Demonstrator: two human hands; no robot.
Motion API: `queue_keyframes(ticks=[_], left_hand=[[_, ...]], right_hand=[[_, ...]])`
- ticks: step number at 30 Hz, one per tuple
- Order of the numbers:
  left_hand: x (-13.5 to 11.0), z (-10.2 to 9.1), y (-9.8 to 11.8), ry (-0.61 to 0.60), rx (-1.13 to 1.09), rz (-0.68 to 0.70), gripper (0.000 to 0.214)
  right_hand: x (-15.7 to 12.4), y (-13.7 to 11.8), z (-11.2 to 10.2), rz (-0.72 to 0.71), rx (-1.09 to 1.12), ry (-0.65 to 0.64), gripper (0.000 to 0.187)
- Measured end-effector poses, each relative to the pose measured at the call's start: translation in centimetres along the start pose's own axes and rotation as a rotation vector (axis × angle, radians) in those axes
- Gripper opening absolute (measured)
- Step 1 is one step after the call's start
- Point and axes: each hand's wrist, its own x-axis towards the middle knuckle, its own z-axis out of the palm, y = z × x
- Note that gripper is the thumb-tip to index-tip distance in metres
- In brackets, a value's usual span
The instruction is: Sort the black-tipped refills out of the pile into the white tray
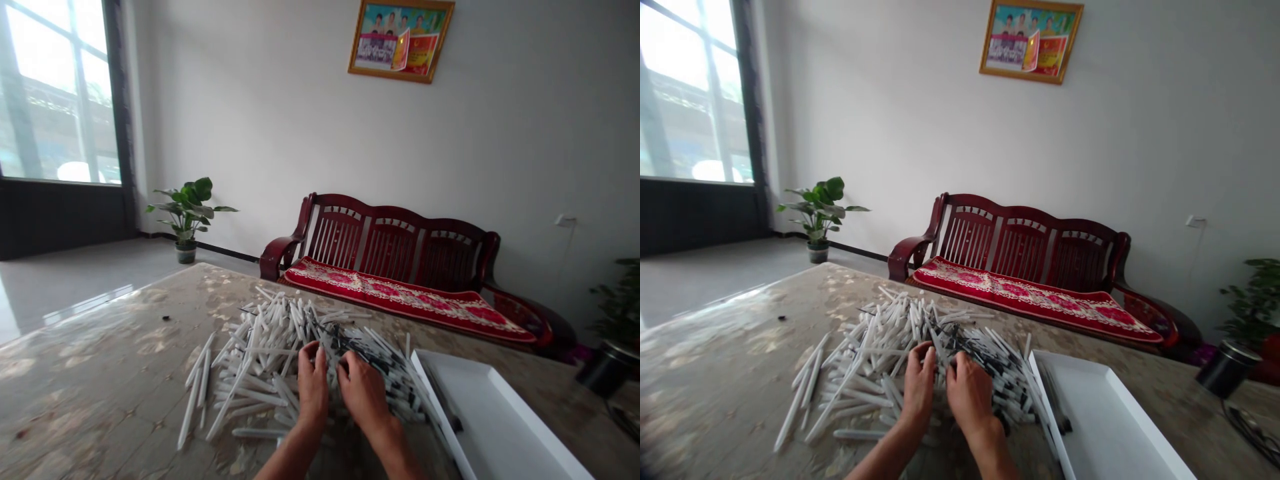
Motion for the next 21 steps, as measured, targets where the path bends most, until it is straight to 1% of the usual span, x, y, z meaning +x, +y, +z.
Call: queue_keyframes(ticks=[3,4,5,6,8,10,11,14,17,19,21], left_hand=[[-0.7,0.3,0.1,-0.233,0.032,0.007,0.033],[-0.9,0.4,0.2,-0.283,0.042,0.002,0.033],[-1.1,0.4,0.3,-0.306,0.047,-0.012,0.034],[-1.2,0.4,0.4,-0.302,0.046,-0.036,0.036],[-1.4,0.4,0.7,-0.249,0.017,-0.086,0.040],[-1.5,0.3,1.0,-0.182,-0.042,-0.116,0.041],[-1.5,0.3,1.1,-0.149,-0.080,-0.126,0.041],[-1.3,0.2,1.1,-0.068,-0.174,-0.190,0.040],[-1.1,0.2,0.7,-0.045,-0.232,-0.257,0.038],[-1.0,0.2,0.3,-0.043,-0.253,-0.265,0.039],[-0.8,0.1,-0.1,-0.042,-0.261,-0.240,0.039]], right_hand=[[-0.9,1.5,0.6,-0.060,0.093,0.038,0.013],[-1.0,2.0,0.7,-0.082,0.138,0.052,0.015],[-0.9,2.6,0.7,-0.090,0.181,0.060,0.019],[-0.6,3.1,0.7,-0.079,0.206,0.064,0.023],[0.3,4.0,0.4,-0.015,0.187,0.065,0.029],[1.6,4.6,0.2,0.044,0.114,0.073,0.030],[2.3,4.7,0.1,0.051,0.083,0.075,0.029],[4.5,4.3,0.3,0.018,0.018,0.065,0.029],[6.1,3.4,0.9,-0.043,-0.048,0.043,0.033],[6.7,2.9,1.3,-0.091,-0.087,0.023,0.031],[7.0,2.7,1.4,-0.130,-0.125,0.001,0.026]])
